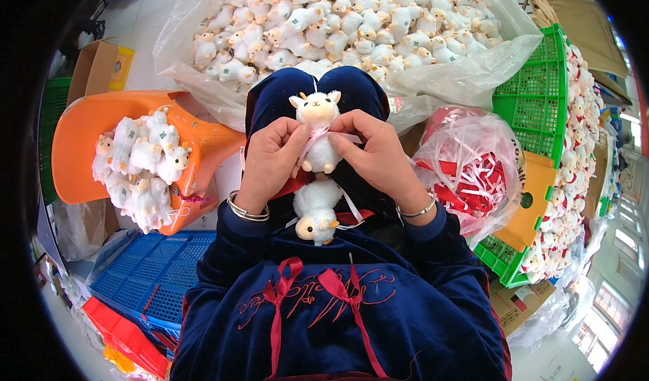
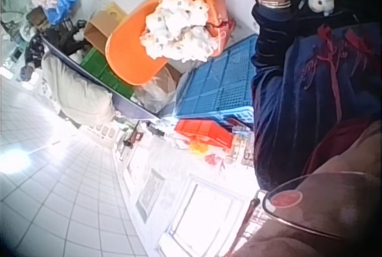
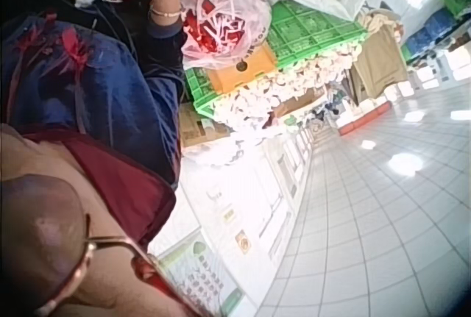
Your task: The person sits on the floor and ties white ribbons around the necks of small white stuffed animal toys. They pick up each toy, wrap the ribbon, and tie a bow, then place the finished toy into an orange basket.
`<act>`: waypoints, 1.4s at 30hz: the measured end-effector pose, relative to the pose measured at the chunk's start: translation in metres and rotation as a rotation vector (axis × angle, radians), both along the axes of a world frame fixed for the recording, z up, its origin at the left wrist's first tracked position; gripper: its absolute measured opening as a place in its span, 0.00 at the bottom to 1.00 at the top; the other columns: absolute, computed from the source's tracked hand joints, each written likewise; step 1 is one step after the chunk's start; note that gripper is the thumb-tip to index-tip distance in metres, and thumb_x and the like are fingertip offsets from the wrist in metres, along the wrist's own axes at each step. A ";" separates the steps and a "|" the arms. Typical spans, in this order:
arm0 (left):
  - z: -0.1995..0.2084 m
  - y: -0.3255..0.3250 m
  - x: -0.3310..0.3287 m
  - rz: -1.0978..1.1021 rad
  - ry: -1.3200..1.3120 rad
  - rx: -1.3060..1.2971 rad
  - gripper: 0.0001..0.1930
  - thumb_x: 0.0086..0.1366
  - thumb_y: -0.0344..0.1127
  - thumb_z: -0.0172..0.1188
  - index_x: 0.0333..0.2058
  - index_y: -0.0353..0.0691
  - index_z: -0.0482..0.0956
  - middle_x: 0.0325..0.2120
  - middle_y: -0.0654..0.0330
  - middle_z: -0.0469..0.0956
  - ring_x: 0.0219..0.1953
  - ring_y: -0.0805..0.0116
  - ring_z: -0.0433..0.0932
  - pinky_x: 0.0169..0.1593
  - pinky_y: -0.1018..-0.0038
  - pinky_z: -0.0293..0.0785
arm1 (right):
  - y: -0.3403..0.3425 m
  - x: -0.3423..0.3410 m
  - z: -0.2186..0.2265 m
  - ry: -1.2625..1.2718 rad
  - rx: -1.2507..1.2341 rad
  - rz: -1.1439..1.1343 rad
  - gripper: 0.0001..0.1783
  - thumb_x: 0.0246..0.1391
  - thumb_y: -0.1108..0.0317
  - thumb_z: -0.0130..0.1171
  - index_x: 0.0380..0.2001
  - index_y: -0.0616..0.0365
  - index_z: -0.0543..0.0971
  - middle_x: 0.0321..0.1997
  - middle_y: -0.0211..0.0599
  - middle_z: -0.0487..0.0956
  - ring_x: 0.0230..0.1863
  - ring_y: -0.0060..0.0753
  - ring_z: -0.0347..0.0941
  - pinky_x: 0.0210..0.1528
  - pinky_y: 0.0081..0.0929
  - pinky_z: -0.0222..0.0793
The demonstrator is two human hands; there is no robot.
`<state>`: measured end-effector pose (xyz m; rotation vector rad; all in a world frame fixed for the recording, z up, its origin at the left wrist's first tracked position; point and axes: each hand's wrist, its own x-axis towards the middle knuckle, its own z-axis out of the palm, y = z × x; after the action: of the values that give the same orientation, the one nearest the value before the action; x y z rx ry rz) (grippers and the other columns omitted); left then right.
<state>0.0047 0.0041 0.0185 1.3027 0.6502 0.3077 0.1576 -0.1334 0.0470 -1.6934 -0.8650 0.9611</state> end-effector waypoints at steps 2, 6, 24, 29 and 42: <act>0.000 0.000 -0.001 -0.008 -0.007 -0.006 0.10 0.75 0.35 0.59 0.35 0.36 0.79 0.19 0.69 0.75 0.16 0.87 0.67 0.20 0.85 0.59 | 0.000 0.001 0.000 -0.016 -0.009 -0.002 0.06 0.63 0.75 0.63 0.42 0.64 0.78 0.39 0.26 0.79 0.42 0.16 0.73 0.47 0.18 0.71; -0.002 0.000 -0.001 -0.019 -0.034 0.009 0.09 0.75 0.34 0.58 0.36 0.36 0.79 0.19 0.69 0.76 0.17 0.87 0.67 0.20 0.85 0.60 | 0.001 0.000 -0.002 -0.065 0.030 0.006 0.05 0.62 0.77 0.62 0.41 0.63 0.78 0.38 0.26 0.79 0.41 0.15 0.73 0.46 0.18 0.71; 0.009 0.002 0.000 -0.038 0.044 -0.131 0.09 0.73 0.34 0.59 0.35 0.34 0.79 0.20 0.69 0.76 0.19 0.86 0.68 0.21 0.82 0.63 | -0.002 0.002 0.007 -0.802 0.206 0.203 0.12 0.48 0.79 0.67 0.38 0.56 0.85 0.35 0.35 0.77 0.38 0.38 0.76 0.37 0.33 0.73; 0.001 -0.001 0.003 -0.017 0.015 -0.102 0.09 0.74 0.35 0.59 0.36 0.35 0.79 0.20 0.69 0.76 0.18 0.86 0.68 0.20 0.82 0.63 | 0.000 -0.003 0.026 -0.713 0.091 0.153 0.08 0.55 0.73 0.65 0.39 0.57 0.85 0.32 0.35 0.79 0.33 0.36 0.76 0.34 0.31 0.71; 0.004 -0.003 0.004 -0.022 0.056 -0.001 0.10 0.72 0.34 0.60 0.34 0.32 0.79 0.18 0.67 0.76 0.20 0.85 0.69 0.23 0.79 0.65 | 0.024 -0.004 0.032 0.066 -0.303 -0.073 0.17 0.67 0.61 0.58 0.33 0.67 0.79 0.23 0.37 0.82 0.20 0.21 0.76 0.24 0.24 0.72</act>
<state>0.0089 0.0007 0.0223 1.3206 0.6824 0.2540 0.1536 -0.1092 0.0793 -1.9225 -0.6326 1.1345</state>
